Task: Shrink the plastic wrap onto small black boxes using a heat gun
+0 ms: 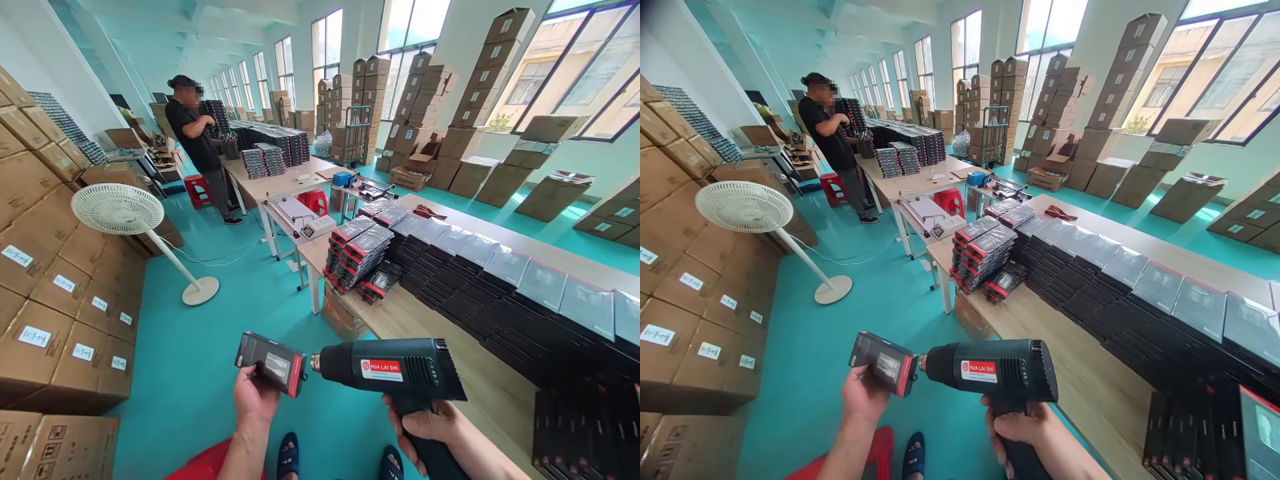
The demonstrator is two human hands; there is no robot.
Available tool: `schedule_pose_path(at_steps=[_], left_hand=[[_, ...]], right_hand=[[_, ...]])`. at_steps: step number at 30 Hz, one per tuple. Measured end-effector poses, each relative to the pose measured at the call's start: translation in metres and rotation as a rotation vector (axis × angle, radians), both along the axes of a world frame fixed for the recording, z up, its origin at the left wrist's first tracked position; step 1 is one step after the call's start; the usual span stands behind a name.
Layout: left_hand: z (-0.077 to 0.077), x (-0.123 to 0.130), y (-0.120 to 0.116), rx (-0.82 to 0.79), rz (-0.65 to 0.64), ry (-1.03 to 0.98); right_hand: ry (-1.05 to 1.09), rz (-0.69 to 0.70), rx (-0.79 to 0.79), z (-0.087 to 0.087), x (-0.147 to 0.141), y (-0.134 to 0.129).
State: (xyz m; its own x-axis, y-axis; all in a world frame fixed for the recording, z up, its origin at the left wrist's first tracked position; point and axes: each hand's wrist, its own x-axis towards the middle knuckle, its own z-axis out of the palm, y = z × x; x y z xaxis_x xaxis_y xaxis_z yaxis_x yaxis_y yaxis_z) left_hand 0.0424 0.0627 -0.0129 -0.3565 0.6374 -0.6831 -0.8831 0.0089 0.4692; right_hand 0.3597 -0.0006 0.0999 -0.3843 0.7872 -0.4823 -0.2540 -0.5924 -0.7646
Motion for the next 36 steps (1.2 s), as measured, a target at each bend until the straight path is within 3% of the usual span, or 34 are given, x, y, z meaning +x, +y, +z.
schedule_pose_path(at_steps=[8,20,27,33,36], left_hand=[[0.004,-0.004,-0.001,0.107,-0.113,0.094],[0.011,-0.006,0.009,0.112,-0.143,0.087],[0.011,-0.004,0.008,0.133,-0.159,0.079],[0.007,0.001,0.003,0.137,-0.244,0.143],[0.005,0.006,0.000,0.130,-0.313,0.157]], right_hand=[[0.020,-0.001,-0.048,0.003,0.016,-0.009],[-0.195,0.233,0.014,0.001,0.013,-0.011],[-0.206,0.143,0.029,-0.013,0.010,-0.015],[-0.041,-0.054,-0.059,-0.015,0.000,-0.020],[0.061,-0.045,-0.086,-0.011,-0.010,-0.014]])
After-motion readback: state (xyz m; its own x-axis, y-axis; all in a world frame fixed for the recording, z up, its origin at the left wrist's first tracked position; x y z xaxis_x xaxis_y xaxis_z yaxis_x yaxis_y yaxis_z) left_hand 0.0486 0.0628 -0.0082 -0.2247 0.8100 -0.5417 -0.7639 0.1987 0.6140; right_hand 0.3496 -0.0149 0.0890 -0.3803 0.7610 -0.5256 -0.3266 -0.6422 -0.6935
